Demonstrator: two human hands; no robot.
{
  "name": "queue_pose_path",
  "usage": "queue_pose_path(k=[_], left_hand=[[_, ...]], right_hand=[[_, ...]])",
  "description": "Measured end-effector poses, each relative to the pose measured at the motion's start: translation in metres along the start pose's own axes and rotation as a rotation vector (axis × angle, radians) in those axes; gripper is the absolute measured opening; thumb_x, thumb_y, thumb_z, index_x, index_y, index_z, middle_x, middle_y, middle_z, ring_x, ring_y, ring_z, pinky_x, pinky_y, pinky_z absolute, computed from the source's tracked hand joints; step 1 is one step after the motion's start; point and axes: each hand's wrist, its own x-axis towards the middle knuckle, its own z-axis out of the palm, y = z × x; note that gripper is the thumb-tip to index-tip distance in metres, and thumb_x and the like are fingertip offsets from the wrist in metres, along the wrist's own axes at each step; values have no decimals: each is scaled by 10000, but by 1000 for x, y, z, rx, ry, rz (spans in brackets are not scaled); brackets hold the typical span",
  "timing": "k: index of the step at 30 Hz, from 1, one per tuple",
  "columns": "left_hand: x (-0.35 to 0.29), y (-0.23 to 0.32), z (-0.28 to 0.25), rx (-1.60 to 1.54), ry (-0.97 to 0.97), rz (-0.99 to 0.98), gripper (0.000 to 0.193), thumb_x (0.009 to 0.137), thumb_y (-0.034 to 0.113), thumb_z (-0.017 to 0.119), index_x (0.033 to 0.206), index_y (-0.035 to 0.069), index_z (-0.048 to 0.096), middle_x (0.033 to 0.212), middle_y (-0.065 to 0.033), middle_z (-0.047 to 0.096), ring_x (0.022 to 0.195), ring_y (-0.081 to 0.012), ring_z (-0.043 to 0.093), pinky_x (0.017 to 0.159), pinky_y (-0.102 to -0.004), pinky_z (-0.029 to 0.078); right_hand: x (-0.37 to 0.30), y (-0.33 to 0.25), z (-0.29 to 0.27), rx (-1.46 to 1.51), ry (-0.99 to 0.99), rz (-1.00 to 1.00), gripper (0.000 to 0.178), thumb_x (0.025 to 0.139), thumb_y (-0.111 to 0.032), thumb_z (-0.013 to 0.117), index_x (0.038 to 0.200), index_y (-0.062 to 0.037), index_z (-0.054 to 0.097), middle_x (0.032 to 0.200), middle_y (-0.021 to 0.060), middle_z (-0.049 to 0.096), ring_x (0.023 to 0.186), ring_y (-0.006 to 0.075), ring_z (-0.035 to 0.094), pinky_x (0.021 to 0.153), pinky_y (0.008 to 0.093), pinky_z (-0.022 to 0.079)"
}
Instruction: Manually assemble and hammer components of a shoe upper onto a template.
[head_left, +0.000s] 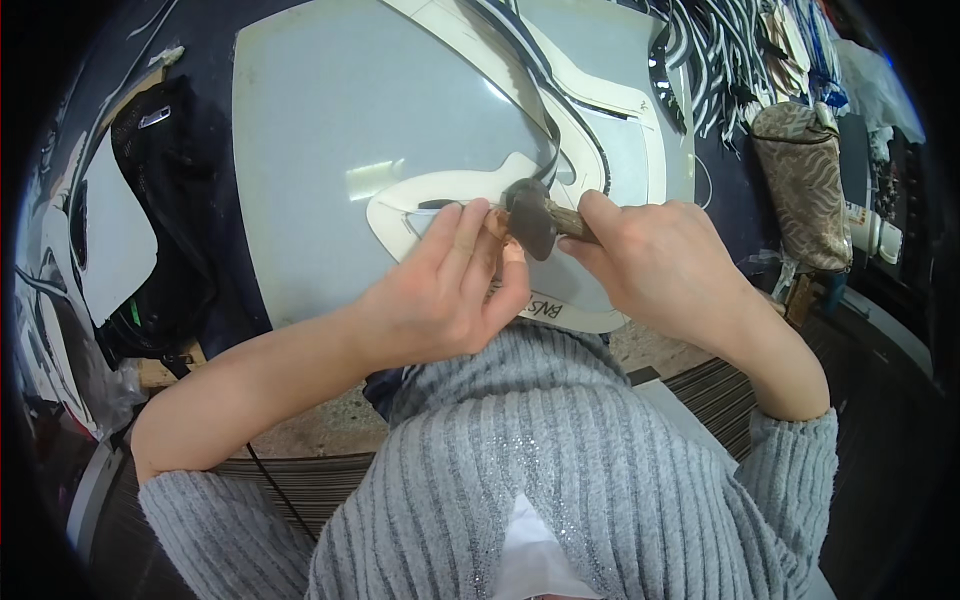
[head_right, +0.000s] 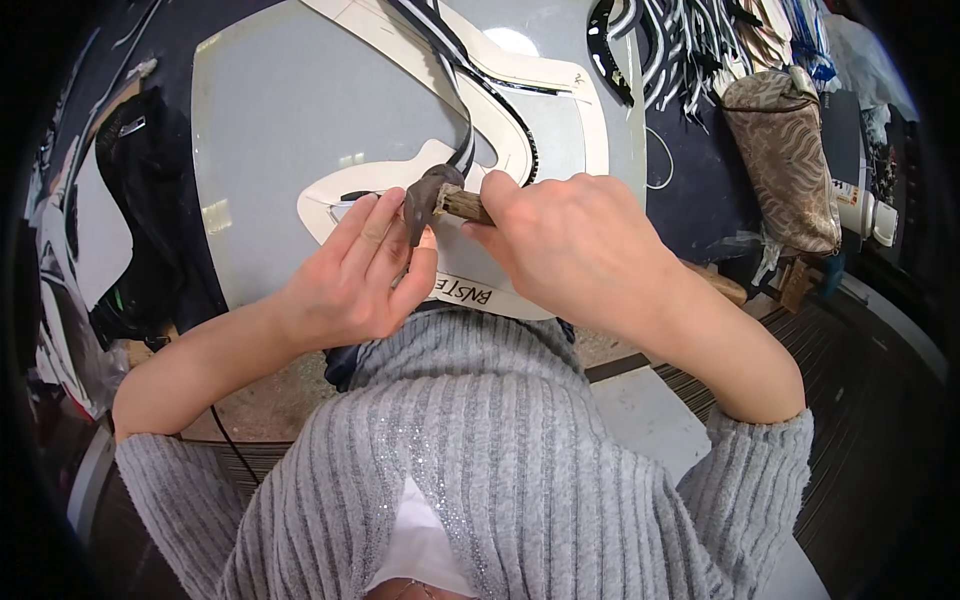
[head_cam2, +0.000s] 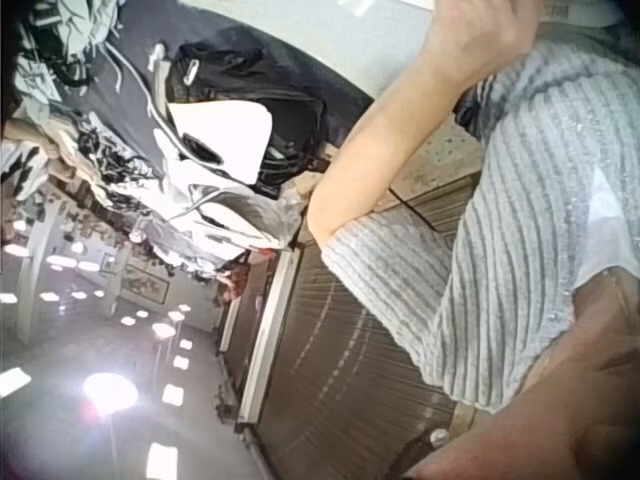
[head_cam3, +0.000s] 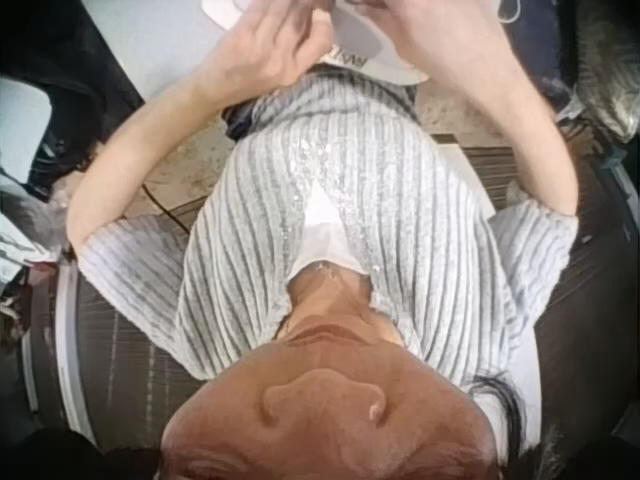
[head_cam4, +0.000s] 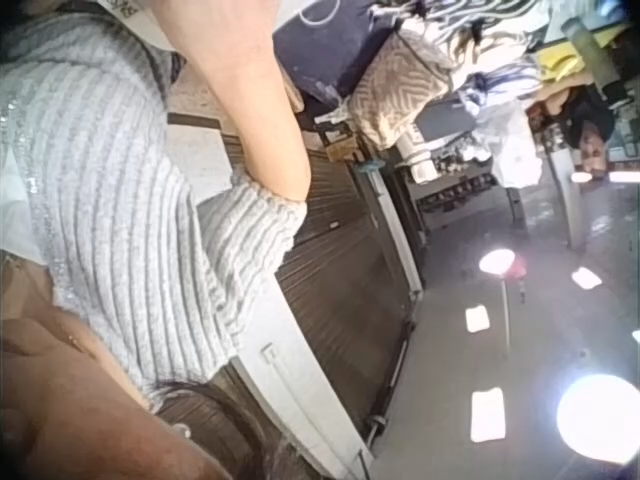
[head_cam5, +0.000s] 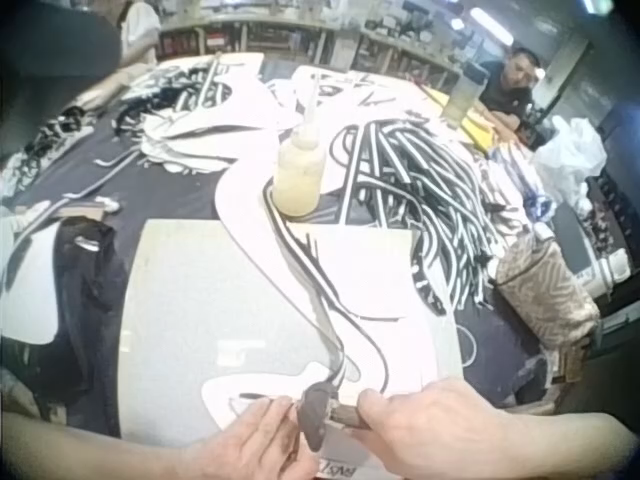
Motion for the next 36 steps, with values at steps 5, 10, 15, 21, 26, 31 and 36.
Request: queue_pose_path(k=[5, 10, 15, 21, 26, 31, 36], left_hand=[[-6, -22, -4, -445, 80, -268, 280, 810, 44, 650, 1085, -4, 625, 1064, -150, 684, 1029, -302, 657, 869, -397, 523], [-15, -30, 5, -636, 154, -425, 445, 767, -15, 676, 1207, -1, 608, 1037, -106, 679, 946, -246, 645, 781, -367, 499], [0, -40, -5, -796, 118, -393, 496, 756, -51, 721, 1227, -4, 571, 1068, -91, 693, 949, -282, 626, 823, -370, 513], [-11, -38, 8, -492, 155, -128, 360, 817, 66, 647, 1170, 21, 594, 934, -55, 669, 901, -226, 626, 780, -342, 510], [-10, -37, 5, -481, 165, -135, 335, 813, 75, 653, 1138, 16, 599, 911, -59, 663, 918, -223, 629, 823, -360, 522], [-11, -37, 3, -510, 133, -168, 331, 818, 71, 649, 1141, 15, 603, 903, -62, 660, 920, -229, 627, 837, -368, 523], [-12, -35, 7, -571, 172, -255, 321, 821, 75, 652, 1137, 25, 637, 889, -71, 652, 917, -243, 621, 805, -356, 531]], right_hand=[[-3, 4, 4, 0, -23, 28, 294, 948, -301, 622, 870, -26, 552, 572, 128, 611, 544, 334, 638, 503, 425, 488], [-2, 6, 5, 44, -23, 39, 287, 945, -308, 626, 890, -36, 553, 589, 125, 617, 581, 333, 647, 526, 440, 486], [-3, 9, 6, 72, -29, 38, 291, 945, -315, 626, 902, -38, 544, 602, 129, 618, 599, 337, 648, 526, 444, 480], [-2, 12, 9, 137, -5, 31, 287, 955, -313, 611, 895, -40, 545, 590, 133, 609, 589, 348, 641, 533, 457, 482], [1, 8, 6, 166, 28, 35, 283, 962, -305, 600, 887, -37, 545, 582, 140, 600, 579, 356, 635, 532, 462, 480], [-2, 6, 5, 138, -17, 12, 294, 963, -310, 601, 886, -34, 534, 570, 143, 589, 560, 359, 624, 525, 456, 479], [-5, 8, 23, 173, 11, 13, 313, 963, -323, 607, 880, -38, 506, 614, 125, 615, 551, 344, 622, 513, 446, 476]])
